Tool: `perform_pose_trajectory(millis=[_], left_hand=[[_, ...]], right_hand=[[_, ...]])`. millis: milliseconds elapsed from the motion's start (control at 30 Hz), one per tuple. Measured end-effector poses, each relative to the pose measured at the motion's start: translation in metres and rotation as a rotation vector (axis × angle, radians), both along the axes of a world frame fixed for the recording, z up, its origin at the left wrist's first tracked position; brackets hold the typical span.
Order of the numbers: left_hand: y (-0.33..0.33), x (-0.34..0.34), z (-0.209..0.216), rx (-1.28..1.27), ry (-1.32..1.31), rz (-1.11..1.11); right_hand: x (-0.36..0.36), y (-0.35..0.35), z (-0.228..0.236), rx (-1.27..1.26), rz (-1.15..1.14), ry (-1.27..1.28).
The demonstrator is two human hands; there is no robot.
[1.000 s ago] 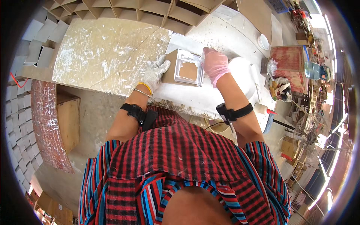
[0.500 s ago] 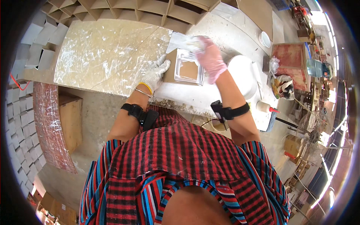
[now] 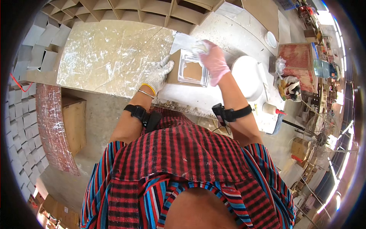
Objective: Applying glue to the edges and inside of a small white box using a sponge.
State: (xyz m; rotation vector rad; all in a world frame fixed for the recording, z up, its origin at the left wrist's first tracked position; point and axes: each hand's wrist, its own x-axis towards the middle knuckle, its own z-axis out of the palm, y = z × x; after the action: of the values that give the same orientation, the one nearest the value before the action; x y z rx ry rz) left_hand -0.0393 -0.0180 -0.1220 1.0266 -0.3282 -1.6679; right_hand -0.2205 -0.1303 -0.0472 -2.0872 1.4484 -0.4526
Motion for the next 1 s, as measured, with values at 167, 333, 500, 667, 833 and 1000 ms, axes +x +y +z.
perform_pose_trajectory(millis=[167,333,500,667,833,1000], left_hand=[[0.000,0.000,-0.009,-0.044,0.109,0.031],[-0.003,0.000,-0.018,0.018,0.039,0.074],[-0.001,0.000,-0.012,0.008,0.100,0.046],[0.000,0.002,-0.015,-0.015,0.119,0.001],[-0.003,0.001,-0.026,0.055,0.133,0.022],[-0.004,-0.001,-0.024,0.021,0.106,0.079]], right_hand=[[0.040,0.031,-0.008,0.054,0.069,-0.008],[0.021,0.055,0.018,0.014,0.487,0.035],[0.025,0.038,0.031,0.302,0.150,-0.164],[0.035,0.042,0.015,0.227,0.212,-0.136],[0.009,0.079,0.008,0.121,0.498,-0.039],[-0.010,0.055,0.022,0.277,0.444,-0.167]])
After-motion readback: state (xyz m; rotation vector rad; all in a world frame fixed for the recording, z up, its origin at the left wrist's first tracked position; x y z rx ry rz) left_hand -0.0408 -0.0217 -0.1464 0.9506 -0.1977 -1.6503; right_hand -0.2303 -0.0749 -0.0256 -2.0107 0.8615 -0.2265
